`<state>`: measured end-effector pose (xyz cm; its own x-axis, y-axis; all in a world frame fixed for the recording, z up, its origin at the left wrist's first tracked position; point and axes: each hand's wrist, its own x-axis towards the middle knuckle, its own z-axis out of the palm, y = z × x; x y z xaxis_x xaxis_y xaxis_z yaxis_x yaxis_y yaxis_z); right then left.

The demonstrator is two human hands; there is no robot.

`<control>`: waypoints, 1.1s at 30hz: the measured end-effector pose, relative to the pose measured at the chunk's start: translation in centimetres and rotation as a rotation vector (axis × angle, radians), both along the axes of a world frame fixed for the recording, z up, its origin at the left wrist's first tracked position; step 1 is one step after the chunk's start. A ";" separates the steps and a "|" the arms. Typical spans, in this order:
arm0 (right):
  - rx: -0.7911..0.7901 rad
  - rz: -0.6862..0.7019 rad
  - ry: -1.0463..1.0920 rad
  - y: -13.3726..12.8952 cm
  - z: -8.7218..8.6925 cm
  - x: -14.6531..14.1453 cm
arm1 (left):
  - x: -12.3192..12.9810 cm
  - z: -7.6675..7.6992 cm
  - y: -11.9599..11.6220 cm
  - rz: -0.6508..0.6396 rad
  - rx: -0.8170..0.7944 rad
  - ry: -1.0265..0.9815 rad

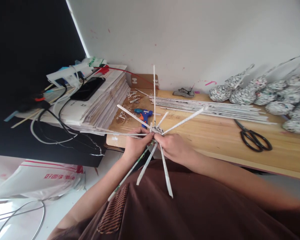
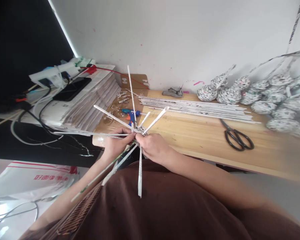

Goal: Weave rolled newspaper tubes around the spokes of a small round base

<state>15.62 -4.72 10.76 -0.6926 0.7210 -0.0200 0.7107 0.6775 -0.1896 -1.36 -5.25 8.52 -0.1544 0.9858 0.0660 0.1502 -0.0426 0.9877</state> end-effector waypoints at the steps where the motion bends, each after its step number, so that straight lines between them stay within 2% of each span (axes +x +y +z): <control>1: 0.008 0.002 0.000 0.0 0.0 0.0 | 0.0 0.0 0.0 0.006 -0.006 0.002; 5: 0.110 0.086 0.090 -0.1 -0.8 1.0 | -0.7 -0.2 0.3 0.040 0.028 0.041; 7: 0.179 0.138 0.241 -0.1 -1.5 1.9 | -1.2 -0.5 0.5 0.041 0.047 0.058; 9: 0.176 0.102 0.431 -0.1 -2.4 2.9 | -1.6 -1.0 0.6 0.044 0.055 0.049; 11: 0.064 -0.029 0.601 0.1 -3.2 3.6 | -1.8 -1.4 0.6 0.046 0.050 0.025; 14: -0.201 -0.252 0.854 0.5 -3.9 3.8 | -1.7 -1.7 0.5 0.028 0.023 0.015; 16: -0.346 -0.308 0.951 0.8 -4.1 3.4 | -1.4 -1.5 0.4 0.009 0.009 0.007; 19: -0.455 -0.281 1.008 1.3 -4.1 2.7 | -1.1 -1.2 0.2 0.022 0.018 0.007; 23: -0.509 -0.215 1.042 1.7 -3.9 1.8 | -1.7 -0.8 0.3 0.064 0.047 0.007; 27: -0.496 -0.202 0.961 1.9 -4.1 1.4 | -3.5 -0.5 1.3 0.057 0.023 -0.050; 33: -0.547 -0.284 0.946 2.7 -4.6 1.8 | -6.9 0.6 2.2 0.086 -0.020 -0.293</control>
